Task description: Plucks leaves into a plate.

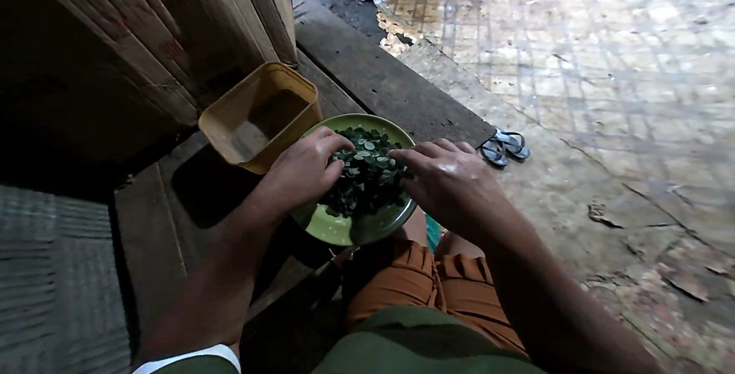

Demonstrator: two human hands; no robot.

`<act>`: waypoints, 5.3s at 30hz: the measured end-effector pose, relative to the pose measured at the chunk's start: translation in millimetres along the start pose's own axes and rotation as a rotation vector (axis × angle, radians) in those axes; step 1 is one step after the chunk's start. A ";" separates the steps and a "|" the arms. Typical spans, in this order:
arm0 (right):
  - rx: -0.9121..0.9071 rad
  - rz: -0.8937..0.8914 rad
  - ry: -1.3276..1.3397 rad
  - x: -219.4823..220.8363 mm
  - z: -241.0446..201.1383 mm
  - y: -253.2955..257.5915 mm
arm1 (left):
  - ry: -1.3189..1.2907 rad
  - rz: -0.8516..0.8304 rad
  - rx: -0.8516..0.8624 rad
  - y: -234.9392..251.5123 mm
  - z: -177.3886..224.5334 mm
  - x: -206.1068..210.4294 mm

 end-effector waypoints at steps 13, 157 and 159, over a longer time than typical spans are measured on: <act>-0.042 0.000 0.366 21.9 -34.8 12.1 | 0.143 -0.012 -0.289 3.9 -13.7 -0.3; -0.266 -0.124 0.420 37.9 -58.1 7.1 | 0.019 0.276 -0.069 -6.9 -12.7 -48.5; -0.283 -0.154 0.354 47.4 -68.5 5.9 | 0.014 0.261 -0.080 -5.9 -11.8 -46.6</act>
Point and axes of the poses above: each hand's wrist, its own y-axis towards the middle knuckle, its own x-axis out of the palm, z = x × y, the point moved 3 cm from there along y, towards the middle knuckle, and after that the axes turned 8 degrees about z, right-handed, at the moved point
